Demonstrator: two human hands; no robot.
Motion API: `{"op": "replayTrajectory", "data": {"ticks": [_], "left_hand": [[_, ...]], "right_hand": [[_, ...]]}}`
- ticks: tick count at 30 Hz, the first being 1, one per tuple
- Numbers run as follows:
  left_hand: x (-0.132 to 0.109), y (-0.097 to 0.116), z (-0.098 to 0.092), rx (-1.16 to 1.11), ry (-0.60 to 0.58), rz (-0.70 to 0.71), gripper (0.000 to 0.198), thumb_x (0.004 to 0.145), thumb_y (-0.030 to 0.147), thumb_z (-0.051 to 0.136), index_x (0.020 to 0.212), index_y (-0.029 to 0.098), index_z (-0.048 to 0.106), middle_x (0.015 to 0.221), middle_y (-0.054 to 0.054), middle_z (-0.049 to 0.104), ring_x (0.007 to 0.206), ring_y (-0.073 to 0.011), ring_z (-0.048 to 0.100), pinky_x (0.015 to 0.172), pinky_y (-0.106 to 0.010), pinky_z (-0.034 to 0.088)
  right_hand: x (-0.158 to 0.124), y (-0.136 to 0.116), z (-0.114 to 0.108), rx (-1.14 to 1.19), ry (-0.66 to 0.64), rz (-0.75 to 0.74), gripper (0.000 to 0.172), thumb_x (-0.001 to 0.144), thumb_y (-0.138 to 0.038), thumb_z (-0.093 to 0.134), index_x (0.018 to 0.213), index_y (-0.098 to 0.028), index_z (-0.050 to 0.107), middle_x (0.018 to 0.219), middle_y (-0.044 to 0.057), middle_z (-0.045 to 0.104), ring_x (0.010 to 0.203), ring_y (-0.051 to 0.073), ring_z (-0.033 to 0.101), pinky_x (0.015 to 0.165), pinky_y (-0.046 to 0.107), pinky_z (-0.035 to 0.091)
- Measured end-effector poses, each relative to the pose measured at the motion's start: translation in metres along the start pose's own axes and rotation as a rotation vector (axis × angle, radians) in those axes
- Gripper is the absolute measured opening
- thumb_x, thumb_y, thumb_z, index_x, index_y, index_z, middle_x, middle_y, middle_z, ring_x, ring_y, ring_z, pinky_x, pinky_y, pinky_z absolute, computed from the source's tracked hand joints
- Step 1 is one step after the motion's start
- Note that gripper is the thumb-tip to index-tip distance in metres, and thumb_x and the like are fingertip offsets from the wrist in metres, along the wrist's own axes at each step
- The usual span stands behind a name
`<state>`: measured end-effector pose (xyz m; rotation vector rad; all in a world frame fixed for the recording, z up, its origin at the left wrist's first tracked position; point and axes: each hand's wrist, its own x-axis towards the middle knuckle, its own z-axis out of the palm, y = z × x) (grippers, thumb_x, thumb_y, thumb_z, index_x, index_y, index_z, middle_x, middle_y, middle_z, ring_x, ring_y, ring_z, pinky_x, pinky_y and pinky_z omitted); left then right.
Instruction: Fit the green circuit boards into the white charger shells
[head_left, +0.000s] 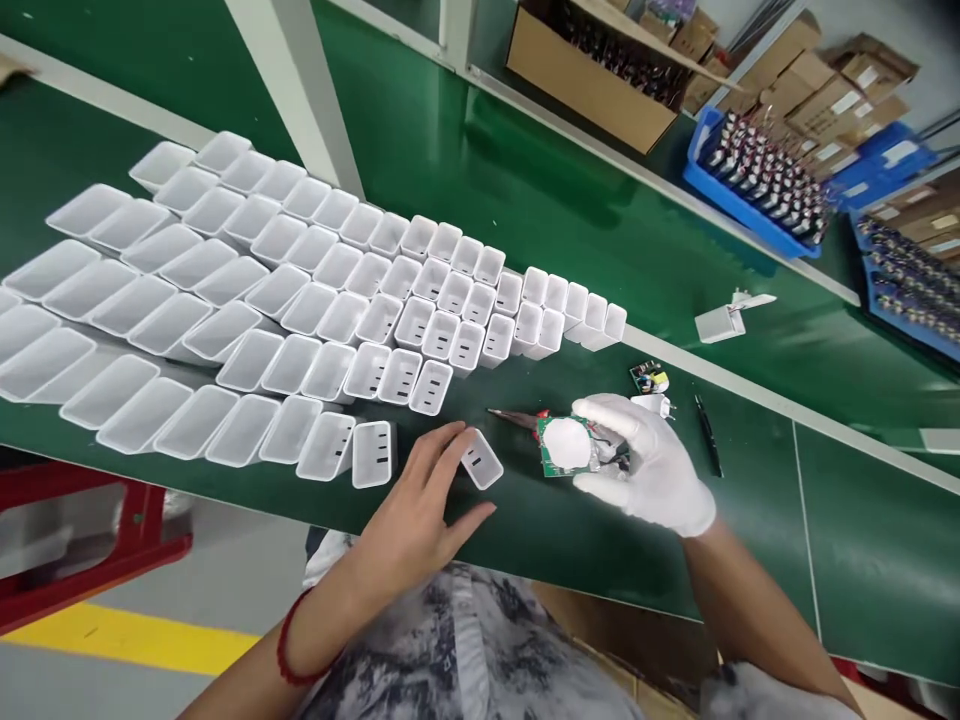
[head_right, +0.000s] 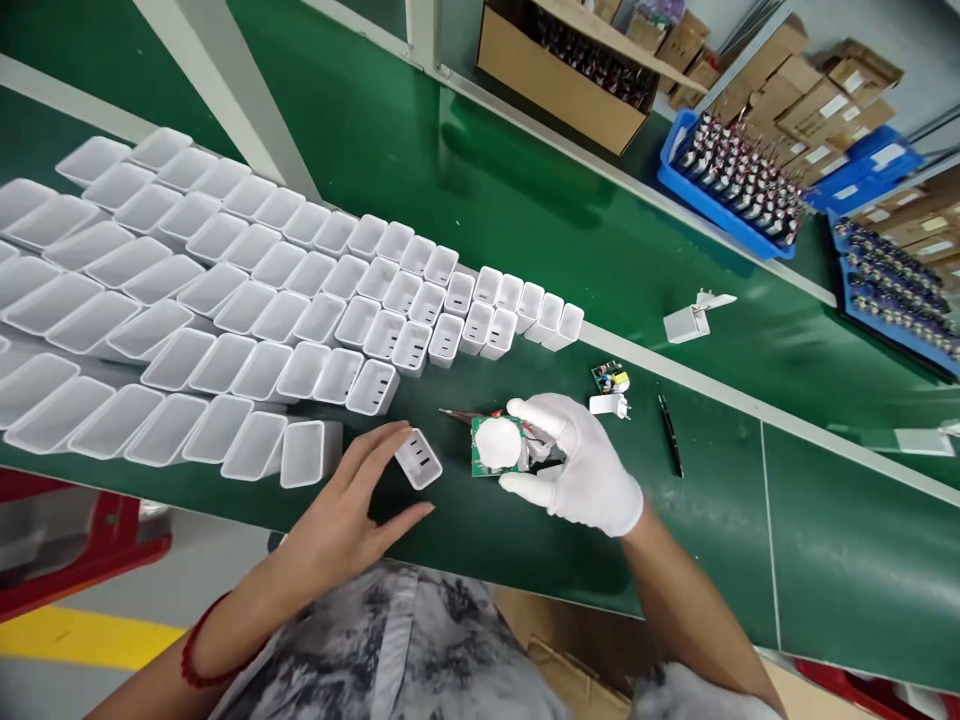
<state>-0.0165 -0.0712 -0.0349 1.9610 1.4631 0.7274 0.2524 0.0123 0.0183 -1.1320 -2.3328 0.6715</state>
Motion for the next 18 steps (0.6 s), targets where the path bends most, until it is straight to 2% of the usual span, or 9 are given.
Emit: {"op": "replayTrajectory", "data": {"ticks": [3,5,8,11,13,14,16,18], "left_hand": [[-0.001,-0.008,0.010,-0.045,0.090,-0.049,0.067,0.093,0.036,0.059,0.148,0.026,0.022,0.133,-0.015,0.052,0.122,-0.0301,0.058,0.093,-0.045,0.057],[0.000,-0.011,0.014,-0.002,0.138,-0.048,0.069,0.089,0.041,0.064,0.146,0.024,0.028,0.124,-0.015,0.054,0.115,-0.0304,0.062,0.088,-0.043,0.059],[0.001,-0.010,0.010,0.037,0.114,-0.004,0.069,0.084,0.048,0.068,0.138,0.020,0.037,0.121,-0.016,0.050,0.108,-0.0309,0.063,0.078,-0.042,0.061],[0.001,-0.009,0.004,-0.032,0.094,0.082,0.038,0.089,0.032,0.064,0.120,0.019,0.046,0.131,-0.017,0.047,0.123,-0.0317,0.054,0.091,-0.044,0.057],[0.001,-0.010,0.006,-0.108,0.143,0.151,0.020,0.090,0.020,0.060,0.105,0.020,0.047,0.125,-0.014,0.053,0.126,-0.0295,0.052,0.096,-0.044,0.054],[0.001,-0.010,0.009,-0.145,0.161,0.180,0.018,0.090,0.018,0.060,0.100,0.021,0.045,0.118,-0.013,0.057,0.121,-0.0276,0.056,0.094,-0.042,0.055],[-0.001,-0.009,0.017,-0.174,0.166,0.201,0.023,0.088,0.021,0.063,0.096,0.021,0.042,0.098,-0.008,0.061,0.098,-0.0235,0.064,0.079,-0.037,0.057],[-0.003,-0.008,0.021,-0.144,0.132,0.156,0.034,0.082,0.031,0.071,0.095,0.022,0.040,0.083,-0.002,0.058,0.073,-0.0196,0.061,0.063,-0.034,0.054]], "right_hand": [[0.001,-0.014,0.012,0.016,0.014,0.062,0.072,0.071,-0.046,0.081,0.134,-0.031,0.050,0.111,0.007,0.065,0.094,0.026,0.067,0.083,0.043,0.054],[0.004,-0.023,0.015,-0.026,0.023,0.008,0.070,0.069,-0.047,0.083,0.130,-0.033,0.053,0.106,0.006,0.066,0.094,0.027,0.066,0.083,0.045,0.053],[0.009,-0.032,0.016,-0.063,0.012,-0.051,0.067,0.071,-0.049,0.082,0.131,-0.036,0.053,0.101,0.004,0.066,0.095,0.026,0.065,0.084,0.044,0.051],[0.008,-0.034,0.014,-0.057,0.008,-0.024,0.066,0.075,-0.047,0.080,0.135,-0.038,0.052,0.105,0.004,0.066,0.096,0.025,0.064,0.084,0.043,0.051],[0.006,-0.033,0.014,-0.067,0.012,-0.010,0.067,0.076,-0.045,0.079,0.136,-0.039,0.051,0.107,0.004,0.065,0.096,0.025,0.064,0.085,0.043,0.051],[0.005,-0.032,0.013,-0.077,0.011,-0.009,0.067,0.076,-0.045,0.079,0.136,-0.039,0.051,0.108,0.004,0.064,0.096,0.025,0.064,0.085,0.043,0.051],[0.004,-0.032,0.012,-0.100,0.003,-0.017,0.068,0.077,-0.045,0.078,0.138,-0.039,0.049,0.107,0.004,0.064,0.096,0.025,0.063,0.084,0.043,0.051],[0.004,-0.034,0.010,-0.135,-0.003,-0.044,0.069,0.079,-0.046,0.077,0.140,-0.038,0.046,0.107,0.005,0.063,0.096,0.025,0.063,0.085,0.044,0.051]]}}
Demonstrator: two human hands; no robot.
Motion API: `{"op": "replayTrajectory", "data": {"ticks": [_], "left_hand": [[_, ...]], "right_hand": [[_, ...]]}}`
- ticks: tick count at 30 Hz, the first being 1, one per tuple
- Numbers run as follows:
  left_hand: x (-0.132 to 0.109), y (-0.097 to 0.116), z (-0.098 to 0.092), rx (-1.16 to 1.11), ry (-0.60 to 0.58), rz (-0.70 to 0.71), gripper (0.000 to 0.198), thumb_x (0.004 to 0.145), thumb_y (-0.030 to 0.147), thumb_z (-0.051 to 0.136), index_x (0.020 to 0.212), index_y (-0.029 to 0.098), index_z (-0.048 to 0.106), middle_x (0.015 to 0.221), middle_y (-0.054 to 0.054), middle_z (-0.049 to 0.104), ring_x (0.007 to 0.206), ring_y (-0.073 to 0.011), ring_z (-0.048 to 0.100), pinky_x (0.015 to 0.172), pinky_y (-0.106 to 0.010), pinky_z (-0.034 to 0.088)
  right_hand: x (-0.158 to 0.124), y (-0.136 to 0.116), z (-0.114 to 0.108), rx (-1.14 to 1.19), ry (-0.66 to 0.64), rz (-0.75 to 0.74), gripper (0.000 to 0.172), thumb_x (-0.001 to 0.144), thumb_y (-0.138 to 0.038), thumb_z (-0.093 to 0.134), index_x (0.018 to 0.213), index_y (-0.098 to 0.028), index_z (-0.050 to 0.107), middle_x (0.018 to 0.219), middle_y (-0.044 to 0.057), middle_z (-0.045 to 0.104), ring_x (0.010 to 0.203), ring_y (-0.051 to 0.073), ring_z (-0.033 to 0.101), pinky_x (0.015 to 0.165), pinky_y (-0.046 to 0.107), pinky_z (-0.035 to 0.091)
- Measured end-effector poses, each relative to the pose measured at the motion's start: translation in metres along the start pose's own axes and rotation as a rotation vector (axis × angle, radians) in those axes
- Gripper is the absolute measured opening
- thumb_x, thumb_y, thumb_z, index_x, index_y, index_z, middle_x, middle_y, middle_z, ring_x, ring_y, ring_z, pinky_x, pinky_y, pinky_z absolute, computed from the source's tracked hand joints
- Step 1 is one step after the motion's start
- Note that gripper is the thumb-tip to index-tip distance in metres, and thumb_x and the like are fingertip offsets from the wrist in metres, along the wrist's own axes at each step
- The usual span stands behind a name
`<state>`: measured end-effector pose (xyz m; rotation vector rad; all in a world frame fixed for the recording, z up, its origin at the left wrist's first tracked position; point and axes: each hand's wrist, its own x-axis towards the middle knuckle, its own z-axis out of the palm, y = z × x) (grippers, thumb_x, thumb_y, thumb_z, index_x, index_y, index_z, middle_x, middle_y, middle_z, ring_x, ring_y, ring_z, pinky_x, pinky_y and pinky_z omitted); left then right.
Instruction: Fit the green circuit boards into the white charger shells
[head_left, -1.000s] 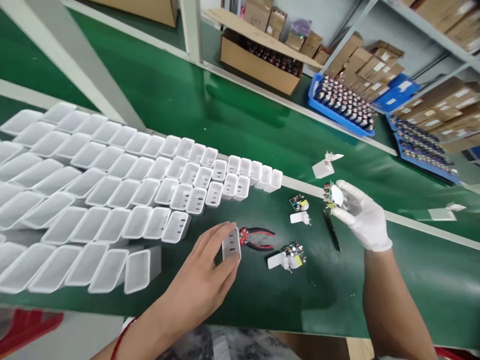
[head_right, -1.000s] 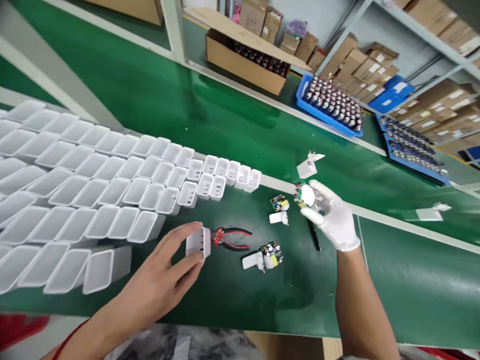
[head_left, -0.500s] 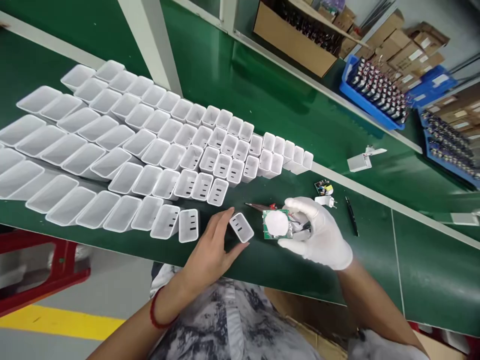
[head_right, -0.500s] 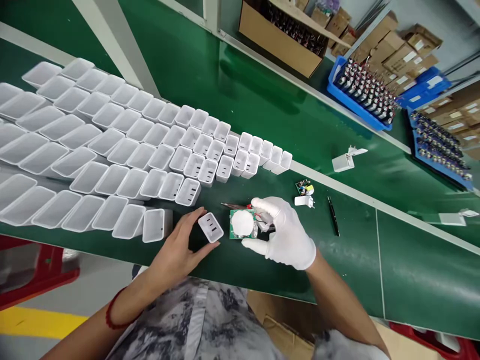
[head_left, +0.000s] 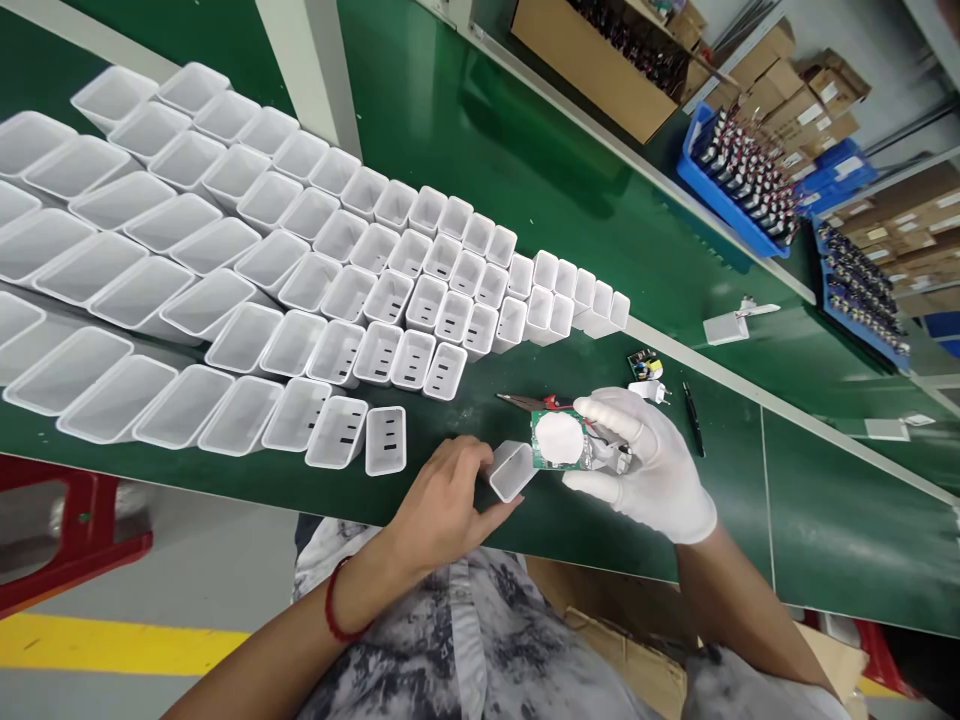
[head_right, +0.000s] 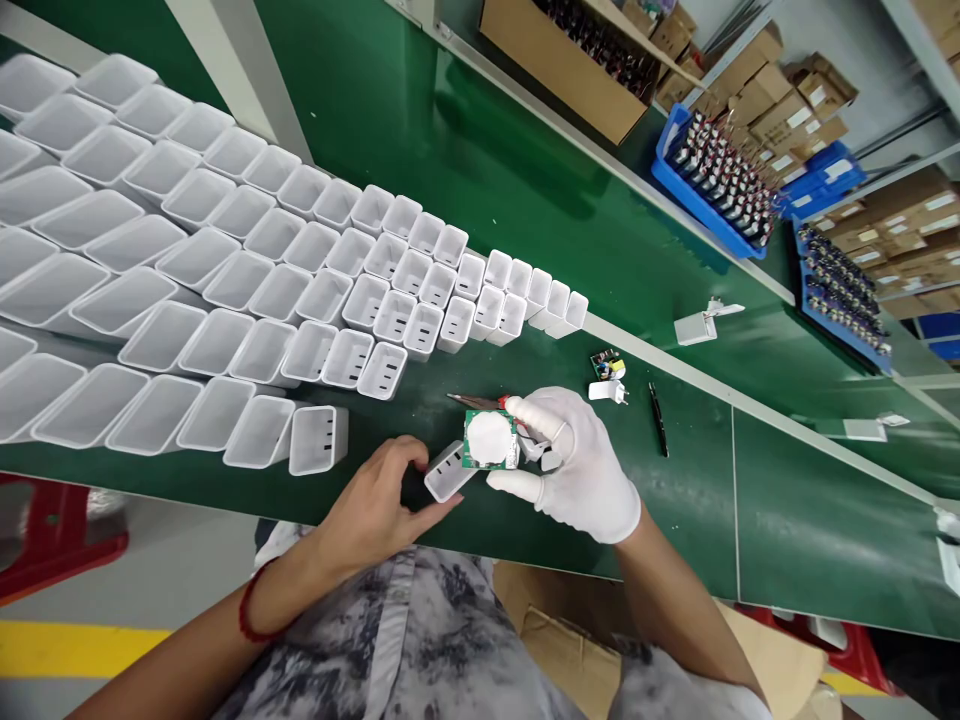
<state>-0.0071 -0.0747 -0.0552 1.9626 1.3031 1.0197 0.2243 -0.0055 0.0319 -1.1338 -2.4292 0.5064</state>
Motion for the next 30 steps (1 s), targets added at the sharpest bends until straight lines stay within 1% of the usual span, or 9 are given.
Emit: {"op": "replayTrajectory", "data": {"ticks": [3,6,9,10,12,15,20,26,30], "left_hand": [[0.000,0.004,-0.008,-0.034,-0.104,-0.075,0.054,0.069,0.048,0.081,0.095,0.021,0.042,0.074,0.002,0.054,0.063,-0.0177,0.056,0.056,-0.033,0.052],[0.009,0.004,-0.025,-0.149,-0.279,-0.093,0.062,0.073,0.038,0.078,0.121,0.018,0.046,0.107,-0.010,0.060,0.097,-0.0253,0.064,0.080,-0.039,0.058],[0.022,0.001,-0.033,-0.204,-0.492,-0.086,0.078,0.083,0.023,0.065,0.151,0.023,0.025,0.151,-0.015,0.036,0.135,-0.0295,0.046,0.107,-0.042,0.048],[0.027,-0.001,-0.032,-0.233,-0.550,-0.078,0.078,0.085,0.021,0.062,0.153,0.026,0.023,0.156,-0.013,0.032,0.139,-0.0285,0.043,0.110,-0.041,0.046],[0.032,-0.005,-0.025,-0.296,-0.603,-0.060,0.070,0.087,0.021,0.061,0.150,0.027,0.030,0.154,-0.009,0.038,0.138,-0.0260,0.045,0.112,-0.039,0.044],[0.033,-0.009,-0.013,-0.265,-0.507,-0.073,0.057,0.085,0.025,0.067,0.138,0.023,0.047,0.142,-0.010,0.053,0.130,-0.0268,0.052,0.111,-0.041,0.045],[0.026,-0.012,-0.008,-0.114,-0.278,-0.072,0.050,0.086,0.022,0.065,0.132,0.017,0.049,0.128,-0.014,0.059,0.120,-0.0290,0.055,0.101,-0.045,0.050],[0.025,-0.017,-0.006,-0.098,-0.261,-0.027,0.052,0.087,0.024,0.064,0.135,0.020,0.045,0.127,-0.011,0.059,0.114,-0.0265,0.056,0.099,-0.041,0.048],[0.026,-0.019,-0.003,-0.097,-0.268,-0.015,0.055,0.088,0.025,0.064,0.138,0.020,0.042,0.129,-0.010,0.059,0.113,-0.0268,0.055,0.099,-0.042,0.046]], "right_hand": [[-0.002,-0.005,-0.006,-0.072,0.006,-0.057,0.073,0.077,-0.045,0.078,0.141,-0.036,0.043,0.108,0.007,0.063,0.098,0.027,0.062,0.087,0.048,0.050],[-0.006,-0.011,-0.010,-0.108,-0.024,-0.101,0.077,0.076,-0.046,0.079,0.141,-0.033,0.041,0.104,0.007,0.065,0.097,0.026,0.063,0.091,0.050,0.049],[-0.010,-0.016,-0.010,-0.153,-0.061,-0.134,0.072,0.078,-0.046,0.077,0.138,-0.026,0.044,0.099,0.008,0.067,0.094,0.026,0.064,0.091,0.052,0.049],[-0.010,-0.017,-0.010,-0.176,-0.064,-0.142,0.069,0.079,-0.047,0.077,0.136,-0.023,0.045,0.098,0.008,0.067,0.093,0.026,0.064,0.091,0.052,0.049],[-0.010,-0.019,-0.009,-0.219,-0.058,-0.148,0.065,0.080,-0.047,0.075,0.131,-0.020,0.048,0.097,0.009,0.068,0.092,0.026,0.064,0.089,0.051,0.050],[-0.007,-0.022,-0.008,-0.258,-0.043,-0.155,0.058,0.081,-0.047,0.074,0.125,-0.016,0.051,0.094,0.010,0.068,0.090,0.025,0.063,0.089,0.048,0.050],[0.009,-0.028,-0.005,-0.333,-0.134,-0.182,0.044,0.081,-0.046,0.072,0.110,-0.015,0.058,0.085,0.007,0.069,0.082,0.024,0.062,0.088,0.045,0.046],[0.029,-0.031,0.001,-0.431,-0.339,-0.180,0.034,0.082,-0.045,0.069,0.096,-0.015,0.062,0.079,0.005,0.065,0.079,0.023,0.058,0.092,0.043,0.040],[0.034,-0.035,0.002,-0.524,-0.409,-0.227,0.028,0.089,-0.045,0.060,0.091,-0.017,0.060,0.080,0.005,0.061,0.078,0.022,0.054,0.092,0.042,0.038]]}}
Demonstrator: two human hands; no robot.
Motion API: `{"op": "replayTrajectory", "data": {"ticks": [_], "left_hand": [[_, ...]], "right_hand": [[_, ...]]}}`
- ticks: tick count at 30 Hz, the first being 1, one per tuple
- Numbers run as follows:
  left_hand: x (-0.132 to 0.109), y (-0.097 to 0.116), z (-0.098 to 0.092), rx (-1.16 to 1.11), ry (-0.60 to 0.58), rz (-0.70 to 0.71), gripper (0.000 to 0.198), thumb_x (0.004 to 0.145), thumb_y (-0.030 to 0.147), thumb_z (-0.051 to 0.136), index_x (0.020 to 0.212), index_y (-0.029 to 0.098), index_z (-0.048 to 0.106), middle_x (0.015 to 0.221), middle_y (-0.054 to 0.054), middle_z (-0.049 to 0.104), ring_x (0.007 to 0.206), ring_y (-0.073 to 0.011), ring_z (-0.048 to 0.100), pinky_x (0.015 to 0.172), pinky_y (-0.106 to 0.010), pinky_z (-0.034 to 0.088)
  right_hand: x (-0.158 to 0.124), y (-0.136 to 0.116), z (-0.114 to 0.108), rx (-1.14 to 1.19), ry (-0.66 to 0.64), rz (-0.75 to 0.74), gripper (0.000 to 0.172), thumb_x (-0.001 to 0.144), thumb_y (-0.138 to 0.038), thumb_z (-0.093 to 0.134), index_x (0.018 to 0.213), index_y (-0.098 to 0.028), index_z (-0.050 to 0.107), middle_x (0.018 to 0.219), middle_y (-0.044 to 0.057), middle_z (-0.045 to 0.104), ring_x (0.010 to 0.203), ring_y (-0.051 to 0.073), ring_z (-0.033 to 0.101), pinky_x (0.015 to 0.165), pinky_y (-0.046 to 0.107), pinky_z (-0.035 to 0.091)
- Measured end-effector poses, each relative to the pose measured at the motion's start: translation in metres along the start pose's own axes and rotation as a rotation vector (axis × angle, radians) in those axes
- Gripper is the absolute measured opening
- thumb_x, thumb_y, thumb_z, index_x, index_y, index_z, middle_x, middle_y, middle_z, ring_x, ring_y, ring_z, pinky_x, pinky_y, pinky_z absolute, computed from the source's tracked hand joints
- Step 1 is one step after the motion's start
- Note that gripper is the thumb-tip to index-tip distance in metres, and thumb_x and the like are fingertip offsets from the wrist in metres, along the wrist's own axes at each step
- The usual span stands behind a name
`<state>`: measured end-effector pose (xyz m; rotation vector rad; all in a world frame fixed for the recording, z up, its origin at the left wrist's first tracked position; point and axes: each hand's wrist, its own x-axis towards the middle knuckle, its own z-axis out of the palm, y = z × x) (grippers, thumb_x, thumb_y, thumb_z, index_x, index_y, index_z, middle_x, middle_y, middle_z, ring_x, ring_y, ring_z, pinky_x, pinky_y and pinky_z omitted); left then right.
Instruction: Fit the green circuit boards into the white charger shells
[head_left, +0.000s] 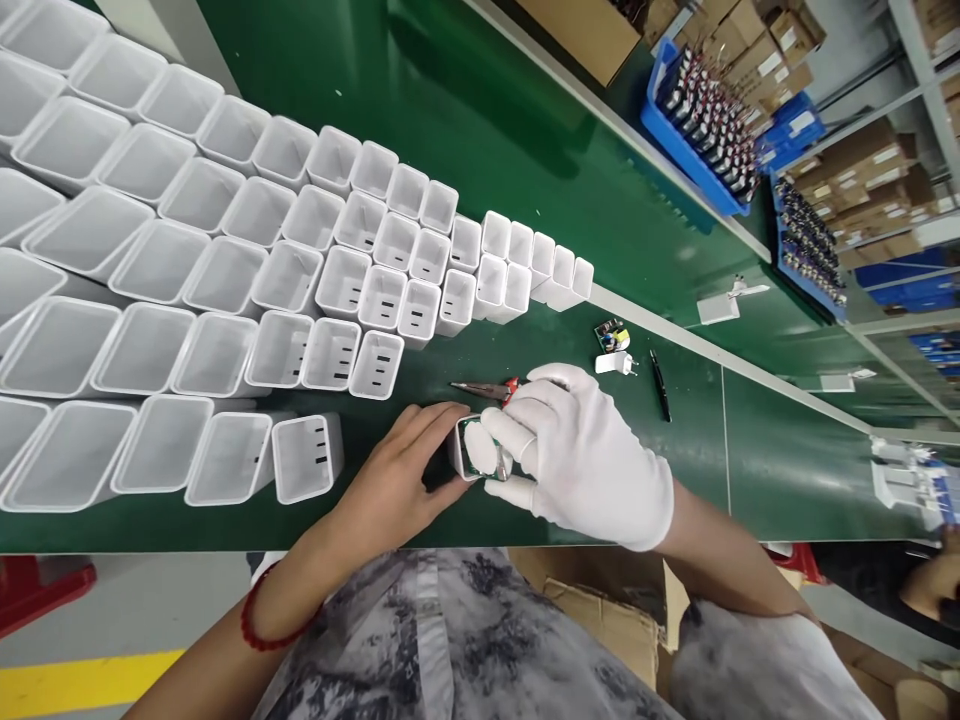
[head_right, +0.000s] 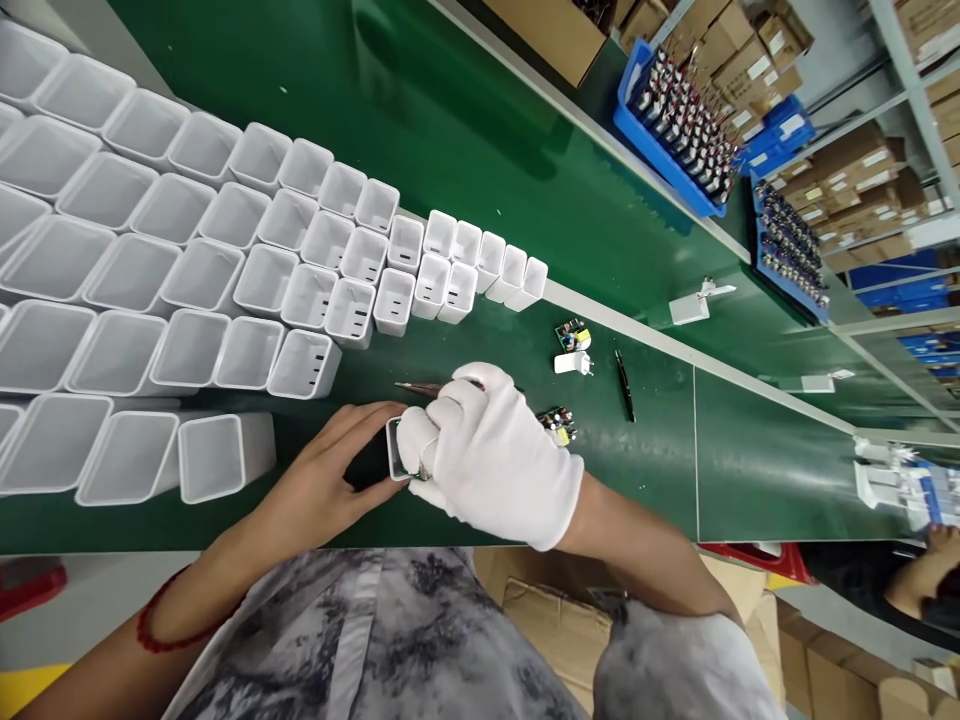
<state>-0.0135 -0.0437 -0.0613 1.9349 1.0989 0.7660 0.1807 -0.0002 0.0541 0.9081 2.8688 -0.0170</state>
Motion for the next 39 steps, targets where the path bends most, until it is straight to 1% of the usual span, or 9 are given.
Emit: {"op": "replayTrajectory", "data": {"ticks": [9,16,25,30,33,34,36,37,39], "left_hand": [[-0.002,0.002,-0.003,-0.022,-0.019,-0.019,0.053,0.088,0.021,0.062,0.138,0.018,0.042,0.131,-0.010,0.057,0.111,-0.0252,0.052,0.096,-0.039,0.048],[-0.002,0.001,-0.003,-0.034,-0.032,-0.025,0.054,0.089,0.021,0.061,0.139,0.018,0.042,0.133,-0.011,0.056,0.112,-0.0250,0.051,0.098,-0.039,0.046],[-0.003,0.000,-0.003,-0.049,-0.035,-0.046,0.057,0.087,0.017,0.061,0.141,0.023,0.042,0.135,-0.010,0.057,0.114,-0.0264,0.053,0.099,-0.042,0.047],[-0.002,-0.001,-0.003,-0.051,-0.042,-0.045,0.056,0.087,0.017,0.061,0.139,0.022,0.042,0.134,-0.010,0.057,0.116,-0.0272,0.053,0.101,-0.043,0.047],[-0.002,-0.001,-0.003,-0.069,-0.040,-0.042,0.053,0.086,0.015,0.061,0.136,0.022,0.045,0.135,-0.009,0.056,0.115,-0.0262,0.053,0.100,-0.042,0.047],[-0.002,-0.001,-0.004,-0.076,-0.038,-0.043,0.053,0.086,0.015,0.062,0.135,0.022,0.045,0.135,-0.009,0.056,0.115,-0.0257,0.053,0.100,-0.042,0.047],[-0.001,-0.001,-0.004,-0.083,-0.039,-0.054,0.054,0.085,0.015,0.064,0.136,0.022,0.045,0.135,-0.009,0.056,0.115,-0.0253,0.052,0.100,-0.041,0.048],[-0.001,0.000,-0.004,-0.083,-0.045,-0.065,0.055,0.085,0.015,0.065,0.136,0.022,0.045,0.135,-0.009,0.056,0.115,-0.0255,0.052,0.100,-0.041,0.048],[-0.001,0.001,-0.004,-0.083,-0.061,-0.092,0.057,0.084,0.016,0.066,0.136,0.022,0.045,0.134,-0.009,0.057,0.116,-0.0261,0.052,0.100,-0.042,0.049]], "right_hand": [[0.010,-0.005,-0.006,-0.104,-0.059,-0.026,0.026,0.093,-0.040,0.052,0.083,-0.017,0.056,0.073,0.005,0.055,0.075,0.023,0.052,0.083,0.042,0.038],[0.014,-0.014,-0.008,-0.133,-0.180,0.014,0.015,0.089,-0.031,0.056,0.086,-0.016,0.056,0.074,0.005,0.054,0.072,0.023,0.051,0.080,0.043,0.039],[0.017,-0.016,-0.009,-0.141,-0.177,0.002,0.011,0.083,-0.026,0.062,0.084,-0.017,0.057,0.072,0.004,0.053,0.070,0.022,0.049,0.079,0.044,0.039],[0.024,-0.019,-0.006,-0.144,-0.161,0.002,0.016,0.082,-0.029,0.065,0.084,-0.013,0.061,0.074,0.007,0.056,0.070,0.023,0.050,0.079,0.046,0.041],[0.027,-0.018,-0.013,-0.078,-0.146,0.005,0.031,0.083,-0.036,0.068,0.098,-0.010,0.063,0.084,0.011,0.061,0.080,0.027,0.056,0.089,0.050,0.042],[0.025,-0.017,-0.016,-0.021,-0.109,0.009,0.039,0.083,-0.041,0.069,0.105,-0.010,0.062,0.088,0.011,0.063,0.085,0.028,0.057,0.092,0.051,0.042],[0.012,-0.015,-0.018,0.125,0.069,0.043,0.047,0.084,-0.048,0.067,0.114,-0.013,0.059,0.093,0.011,0.063,0.091,0.028,0.058,0.091,0.049,0.045],[0.002,-0.016,-0.015,0.194,0.189,0.093,0.044,0.086,-0.047,0.066,0.115,-0.015,0.057,0.092,0.009,0.062,0.090,0.027,0.059,0.086,0.046,0.048],[-0.018,-0.020,-0.002,0.296,0.403,0.284,0.033,0.088,-0.035,0.064,0.116,-0.019,0.055,0.087,0.006,0.060,0.082,0.022,0.060,0.072,0.038,0.050]]}}
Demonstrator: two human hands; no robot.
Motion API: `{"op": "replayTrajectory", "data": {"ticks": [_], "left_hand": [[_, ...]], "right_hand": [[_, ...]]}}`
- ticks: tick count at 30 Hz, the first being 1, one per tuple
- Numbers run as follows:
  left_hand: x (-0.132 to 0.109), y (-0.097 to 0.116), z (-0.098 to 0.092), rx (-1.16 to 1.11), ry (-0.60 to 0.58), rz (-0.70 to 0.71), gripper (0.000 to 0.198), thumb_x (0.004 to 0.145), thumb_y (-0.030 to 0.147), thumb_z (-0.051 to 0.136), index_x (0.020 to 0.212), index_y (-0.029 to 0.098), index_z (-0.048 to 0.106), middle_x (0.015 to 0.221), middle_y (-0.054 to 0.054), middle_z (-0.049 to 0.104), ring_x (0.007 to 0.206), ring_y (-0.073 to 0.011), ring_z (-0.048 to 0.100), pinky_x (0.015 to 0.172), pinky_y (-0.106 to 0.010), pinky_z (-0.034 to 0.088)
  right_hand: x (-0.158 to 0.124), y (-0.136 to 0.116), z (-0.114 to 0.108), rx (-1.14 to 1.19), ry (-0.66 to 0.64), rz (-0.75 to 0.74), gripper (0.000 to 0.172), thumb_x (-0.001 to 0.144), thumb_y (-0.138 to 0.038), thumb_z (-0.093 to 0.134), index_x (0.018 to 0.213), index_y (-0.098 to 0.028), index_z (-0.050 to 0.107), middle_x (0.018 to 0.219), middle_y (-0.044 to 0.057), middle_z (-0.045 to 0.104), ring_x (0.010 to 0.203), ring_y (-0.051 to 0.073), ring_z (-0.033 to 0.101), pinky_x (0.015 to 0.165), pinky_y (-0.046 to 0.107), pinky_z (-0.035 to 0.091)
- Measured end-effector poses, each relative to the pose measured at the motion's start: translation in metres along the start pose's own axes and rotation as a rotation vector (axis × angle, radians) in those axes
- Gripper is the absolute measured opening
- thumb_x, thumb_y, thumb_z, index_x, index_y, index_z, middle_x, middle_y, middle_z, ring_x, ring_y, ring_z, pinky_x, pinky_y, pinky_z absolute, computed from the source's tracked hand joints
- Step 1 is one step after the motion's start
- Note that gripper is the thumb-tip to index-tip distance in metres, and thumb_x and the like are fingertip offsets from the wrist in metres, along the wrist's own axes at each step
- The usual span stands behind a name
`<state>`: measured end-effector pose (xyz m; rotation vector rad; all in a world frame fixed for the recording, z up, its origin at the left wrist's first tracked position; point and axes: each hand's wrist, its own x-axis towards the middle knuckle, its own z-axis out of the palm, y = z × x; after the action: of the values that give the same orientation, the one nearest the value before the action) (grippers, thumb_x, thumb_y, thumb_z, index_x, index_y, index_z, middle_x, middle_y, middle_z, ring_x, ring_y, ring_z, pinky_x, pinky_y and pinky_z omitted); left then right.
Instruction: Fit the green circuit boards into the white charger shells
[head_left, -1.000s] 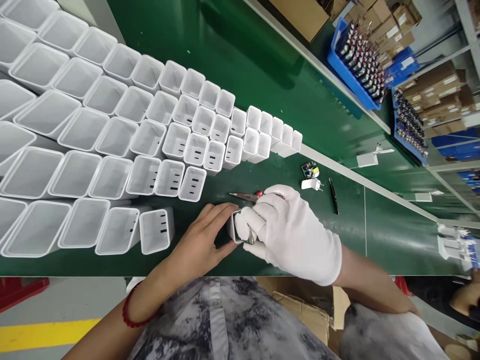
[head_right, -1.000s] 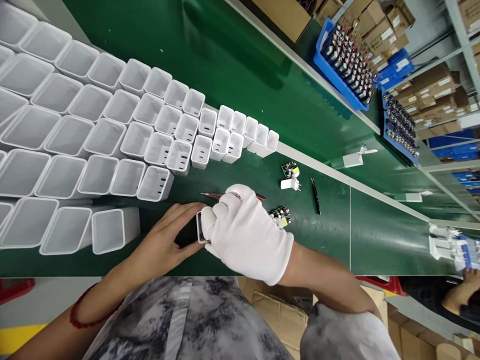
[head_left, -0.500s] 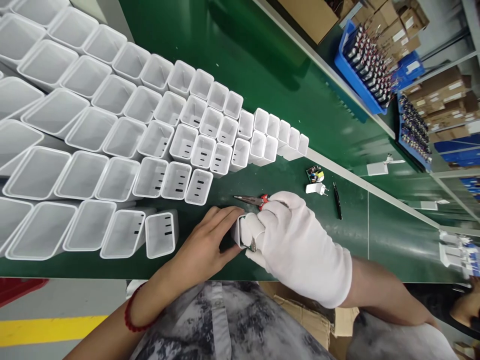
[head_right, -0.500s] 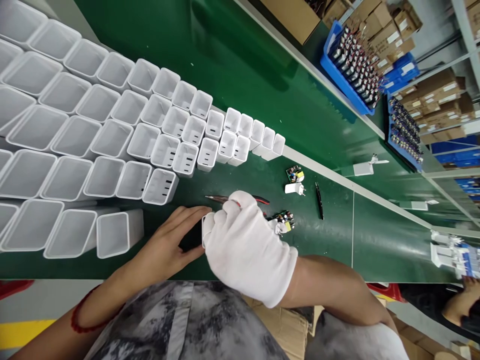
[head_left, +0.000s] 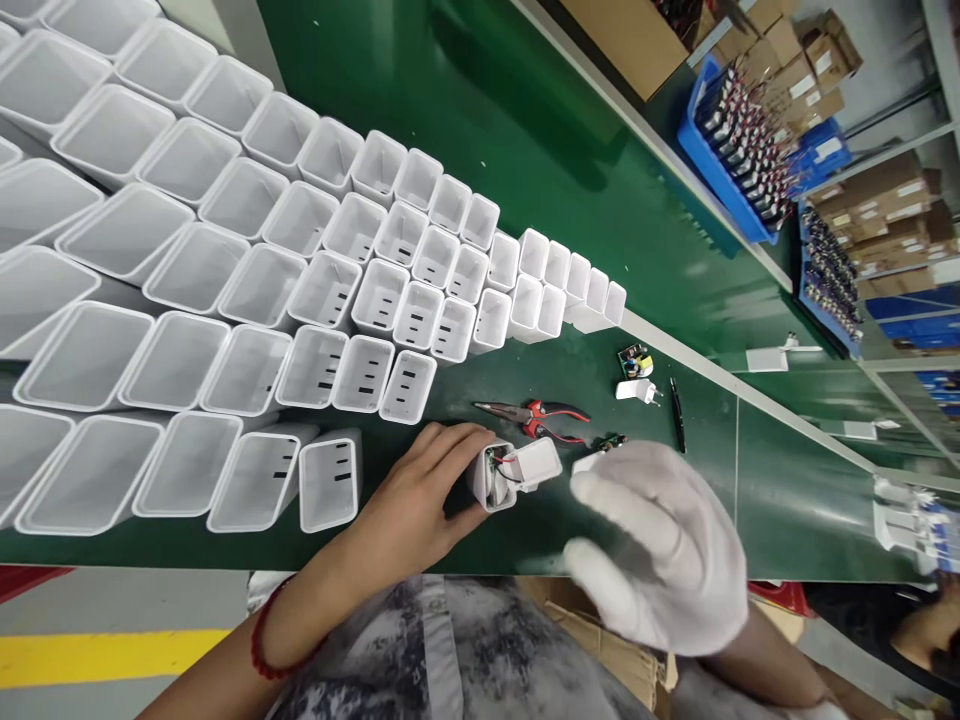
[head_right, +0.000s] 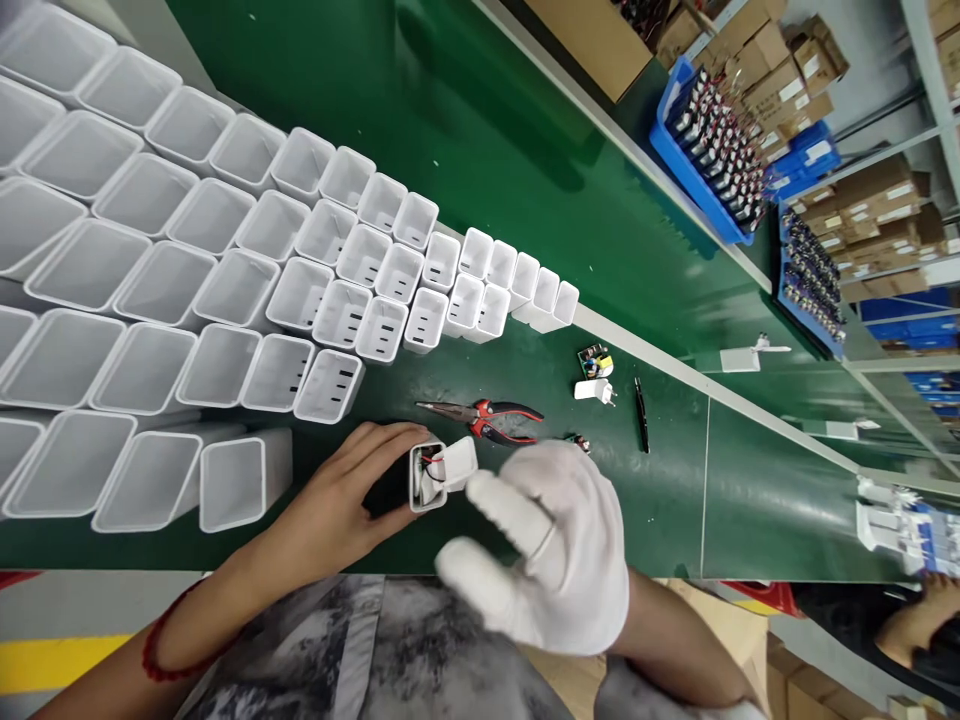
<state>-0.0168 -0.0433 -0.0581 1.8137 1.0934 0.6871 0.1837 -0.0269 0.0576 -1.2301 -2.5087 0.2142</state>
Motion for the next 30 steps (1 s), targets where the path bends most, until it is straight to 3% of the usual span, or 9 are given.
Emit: {"op": "replayTrajectory", "data": {"ticks": [2,4,6,8,12,17,20,24,30], "left_hand": [[0.000,0.002,-0.001,-0.013,-0.006,-0.026,0.055,0.083,0.017,0.066,0.135,0.022,0.047,0.132,-0.009,0.057,0.117,-0.0264,0.053,0.100,-0.043,0.049],[0.000,0.005,-0.005,-0.047,-0.020,-0.056,0.056,0.083,0.020,0.066,0.136,0.022,0.047,0.133,-0.010,0.056,0.120,-0.0267,0.052,0.101,-0.043,0.050],[0.000,0.008,-0.010,-0.100,-0.046,-0.081,0.060,0.083,0.023,0.067,0.139,0.023,0.046,0.137,-0.011,0.053,0.124,-0.0270,0.052,0.100,-0.041,0.051],[0.001,0.011,-0.015,-0.168,-0.060,-0.096,0.058,0.085,0.024,0.064,0.140,0.024,0.047,0.139,-0.011,0.052,0.126,-0.0264,0.053,0.097,-0.038,0.053],[0.008,0.014,-0.015,-0.326,-0.022,-0.164,0.039,0.094,0.028,0.052,0.132,0.024,0.058,0.131,-0.010,0.058,0.110,-0.0213,0.063,0.084,-0.031,0.057],[0.017,0.015,-0.006,-0.378,0.085,-0.248,0.028,0.094,0.035,0.054,0.114,0.023,0.070,0.110,-0.006,0.064,0.084,-0.0147,0.066,0.068,-0.025,0.056],[0.018,0.016,-0.004,-0.397,0.099,-0.251,0.028,0.093,0.034,0.056,0.113,0.023,0.071,0.108,-0.006,0.065,0.076,-0.0125,0.064,0.062,-0.023,0.054],[0.017,0.016,-0.001,-0.418,0.118,-0.239,0.028,0.094,0.032,0.054,0.113,0.023,0.072,0.110,-0.007,0.064,0.086,-0.0148,0.065,0.066,-0.024,0.055],[0.014,0.012,0.001,-0.422,0.134,-0.201,0.029,0.097,0.031,0.051,0.116,0.025,0.071,0.111,-0.006,0.063,0.102,-0.0172,0.063,0.086,-0.028,0.052]], "right_hand": [[-0.025,0.002,0.016,0.088,0.043,0.270,0.032,0.088,-0.027,0.064,0.118,-0.021,0.054,0.086,0.003,0.059,0.074,0.018,0.059,0.064,0.032,0.050],[-0.042,-0.002,0.039,0.285,-0.046,0.479,0.034,0.089,-0.030,0.062,0.121,-0.020,0.054,0.089,0.003,0.060,0.071,0.016,0.060,0.062,0.029,0.052],[-0.048,-0.011,0.062,0.490,-0.107,0.570,0.034,0.092,-0.033,0.057,0.122,-0.019,0.053,0.098,0.006,0.062,0.079,0.017,0.062,0.071,0.031,0.055],[-0.044,-0.019,0.078,0.632,-0.077,0.626,0.029,0.094,-0.035,0.051,0.119,-0.019,0.054,0.106,0.008,0.063,0.090,0.019,0.063,0.082,0.034,0.054],[-0.032,-0.026,0.090,0.885,0.009,0.766,0.030,0.094,-0.042,0.051,0.111,-0.017,0.052,0.102,0.010,0.061,0.094,0.021,0.060,0.088,0.038,0.052],[-0.029,-0.023,0.094,1.087,0.006,0.857,0.030,0.088,-0.048,0.060,0.099,-0.020,0.054,0.076,0.001,0.054,0.070,0.017,0.056,0.066,0.033,0.051],[-0.030,-0.024,0.096,1.196,0.035,0.907,0.034,0.085,-0.049,0.064,0.102,-0.021,0.054,0.072,-0.001,0.051,0.061,0.015,0.051,0.057,0.030,0.048],[-0.034,-0.028,0.100,1.109,0.068,0.936,0.043,0.086,-0.051,0.063,0.116,-0.021,0.054,0.071,-0.001,0.051,0.058,0.014,0.050,0.054,0.029,0.048],[-0.034,-0.029,0.100,1.125,0.019,0.973,0.054,0.090,-0.056,0.056,0.133,-0.024,0.051,0.073,-0.001,0.050,0.055,0.012,0.049,0.044,0.024,0.047]]}}
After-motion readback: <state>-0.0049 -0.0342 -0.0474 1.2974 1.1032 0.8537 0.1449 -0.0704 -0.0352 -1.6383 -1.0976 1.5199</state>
